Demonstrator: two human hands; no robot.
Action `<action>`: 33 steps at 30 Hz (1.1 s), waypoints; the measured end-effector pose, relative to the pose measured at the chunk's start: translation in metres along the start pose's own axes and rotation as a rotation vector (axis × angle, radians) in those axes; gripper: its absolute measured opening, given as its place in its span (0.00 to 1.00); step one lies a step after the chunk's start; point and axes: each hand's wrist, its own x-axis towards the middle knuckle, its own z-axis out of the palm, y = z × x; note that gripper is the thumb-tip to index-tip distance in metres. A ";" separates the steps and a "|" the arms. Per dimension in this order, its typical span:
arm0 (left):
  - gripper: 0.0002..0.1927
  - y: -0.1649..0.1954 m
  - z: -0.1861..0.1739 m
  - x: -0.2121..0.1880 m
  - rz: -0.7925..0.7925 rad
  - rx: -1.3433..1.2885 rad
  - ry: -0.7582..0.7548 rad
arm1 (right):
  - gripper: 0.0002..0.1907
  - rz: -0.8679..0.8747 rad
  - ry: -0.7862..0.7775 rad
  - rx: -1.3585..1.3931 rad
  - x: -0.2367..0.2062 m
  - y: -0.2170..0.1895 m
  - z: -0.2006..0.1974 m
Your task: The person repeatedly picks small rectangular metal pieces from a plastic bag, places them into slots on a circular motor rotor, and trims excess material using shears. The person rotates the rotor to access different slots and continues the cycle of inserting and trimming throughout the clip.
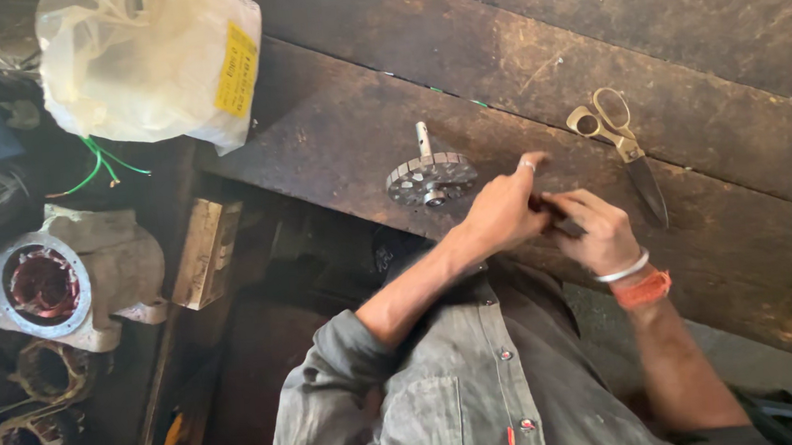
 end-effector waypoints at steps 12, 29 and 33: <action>0.12 0.033 -0.055 -0.045 0.424 0.398 -0.492 | 0.14 0.344 -0.655 0.648 0.017 -0.007 -0.014; 0.14 0.044 -0.093 -0.041 0.596 0.323 -0.326 | 0.08 0.445 -0.437 1.152 0.020 -0.029 -0.007; 0.19 0.033 -0.149 -0.042 0.581 0.380 0.031 | 0.09 0.278 -0.057 0.684 0.042 -0.054 0.026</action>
